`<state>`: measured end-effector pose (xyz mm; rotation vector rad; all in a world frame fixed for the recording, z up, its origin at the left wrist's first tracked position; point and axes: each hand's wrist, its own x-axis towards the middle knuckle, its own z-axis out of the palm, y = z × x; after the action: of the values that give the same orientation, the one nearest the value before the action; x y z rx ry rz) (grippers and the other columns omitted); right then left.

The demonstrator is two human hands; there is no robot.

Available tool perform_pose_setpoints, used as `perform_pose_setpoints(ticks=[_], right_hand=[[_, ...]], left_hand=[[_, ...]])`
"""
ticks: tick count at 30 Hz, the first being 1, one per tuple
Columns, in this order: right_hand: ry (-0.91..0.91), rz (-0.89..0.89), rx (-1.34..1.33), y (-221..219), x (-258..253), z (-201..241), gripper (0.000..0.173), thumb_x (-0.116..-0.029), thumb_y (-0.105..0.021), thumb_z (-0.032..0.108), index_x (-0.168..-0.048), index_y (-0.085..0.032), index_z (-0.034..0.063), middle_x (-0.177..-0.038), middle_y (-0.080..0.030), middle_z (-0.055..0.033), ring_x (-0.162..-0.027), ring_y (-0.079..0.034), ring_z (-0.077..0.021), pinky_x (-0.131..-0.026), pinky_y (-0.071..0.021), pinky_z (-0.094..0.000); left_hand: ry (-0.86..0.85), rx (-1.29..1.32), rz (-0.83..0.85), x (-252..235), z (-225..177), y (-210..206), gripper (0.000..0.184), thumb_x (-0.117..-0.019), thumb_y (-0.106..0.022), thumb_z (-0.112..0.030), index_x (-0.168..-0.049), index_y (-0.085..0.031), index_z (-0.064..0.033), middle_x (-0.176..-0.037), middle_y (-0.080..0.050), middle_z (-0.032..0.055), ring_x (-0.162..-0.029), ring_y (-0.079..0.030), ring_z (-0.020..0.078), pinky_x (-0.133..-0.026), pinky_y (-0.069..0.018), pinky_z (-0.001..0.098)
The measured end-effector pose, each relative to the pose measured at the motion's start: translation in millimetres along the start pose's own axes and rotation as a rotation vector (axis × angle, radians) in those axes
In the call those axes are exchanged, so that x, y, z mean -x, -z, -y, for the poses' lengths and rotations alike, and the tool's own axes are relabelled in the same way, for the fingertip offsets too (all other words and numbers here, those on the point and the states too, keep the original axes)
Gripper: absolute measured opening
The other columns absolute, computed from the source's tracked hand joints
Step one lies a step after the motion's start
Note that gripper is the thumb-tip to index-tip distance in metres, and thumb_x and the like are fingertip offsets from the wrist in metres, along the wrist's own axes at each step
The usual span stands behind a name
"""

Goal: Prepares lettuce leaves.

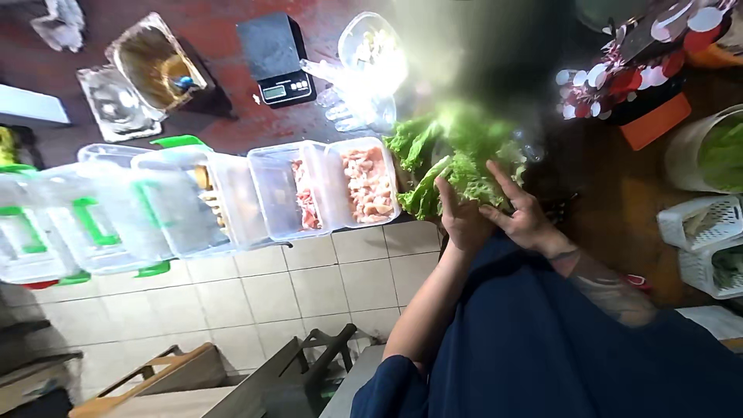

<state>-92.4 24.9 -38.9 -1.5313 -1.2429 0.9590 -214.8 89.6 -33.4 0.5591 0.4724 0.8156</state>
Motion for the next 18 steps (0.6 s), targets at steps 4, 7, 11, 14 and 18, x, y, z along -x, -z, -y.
perform_pose_setpoints(ticks=[4, 7, 11, 14, 18], right_hand=[[-0.24, -0.088, -0.423, -14.9, 18.4, -23.2, 0.077, -0.0942, -0.069, 0.053, -0.158, -0.034, 0.0263, -0.14, -0.058, -0.0006, -0.116, -0.063, -0.0122, -0.094, -0.058, -0.0371], [-0.242, -0.185, -0.753, -20.7, 16.0, -21.5, 0.082, -0.0877, -0.08, 0.041, -0.151, -0.036, 0.0133, -0.138, -0.058, -0.0035, -0.124, -0.059, -0.0152, -0.105, -0.053, -0.0392], [-0.338, -0.236, -1.033, -16.5, 15.7, -11.1, 0.042, -0.1027, -0.06, 0.018, -0.143, -0.046, 0.015, -0.132, -0.063, -0.0032, -0.12, -0.063, -0.0158, -0.104, -0.0532, -0.039], [-0.535, -0.296, -1.216, -11.9, 24.7, -10.0, 0.028, -0.1032, -0.05, 0.035, -0.126, -0.06, 0.0229, -0.117, -0.067, 0.0011, -0.105, -0.065, -0.0116, -0.088, -0.0565, -0.033], [-0.439, -0.289, -1.352, -2.1, 12.7, -10.4, 0.054, -0.1057, -0.034, 0.06, -0.142, -0.052, 0.0251, -0.135, -0.063, 0.0005, -0.125, -0.059, -0.0139, -0.105, -0.0508, -0.0402]], left_hand=[[0.143, -0.291, 0.139, 2.4, -8.7, -10.0, 0.096, -0.0883, -0.01, -0.088, -0.166, -0.012, -0.0318, -0.173, -0.007, -0.0054, -0.152, -0.026, 0.0137, -0.114, -0.0411, 0.0396], [0.153, -0.387, 0.195, 0.0, -11.7, -12.0, 0.095, -0.0886, -0.003, -0.086, -0.166, 0.001, -0.0321, -0.17, 0.022, -0.0004, -0.159, -0.001, 0.0228, -0.122, -0.0292, 0.0494], [0.082, -0.334, 0.231, 5.3, -21.0, -6.5, 0.094, -0.0923, -0.001, -0.082, -0.167, -0.013, -0.025, -0.173, 0.009, -0.0007, -0.158, -0.007, 0.0211, -0.126, -0.0205, 0.0449], [0.021, -0.25, 0.188, 12.6, -23.2, 5.7, 0.08, -0.1014, 0.004, -0.066, -0.166, -0.019, -0.0231, -0.173, -0.005, -0.0034, -0.158, -0.01, 0.0226, -0.127, -0.0157, 0.05], [0.018, -0.31, 0.024, 13.8, -20.7, 21.6, 0.059, -0.1103, -0.018, -0.046, -0.163, -0.03, -0.0202, -0.17, -0.025, 0.0017, -0.153, -0.029, 0.0259, -0.12, -0.0337, 0.0505]])
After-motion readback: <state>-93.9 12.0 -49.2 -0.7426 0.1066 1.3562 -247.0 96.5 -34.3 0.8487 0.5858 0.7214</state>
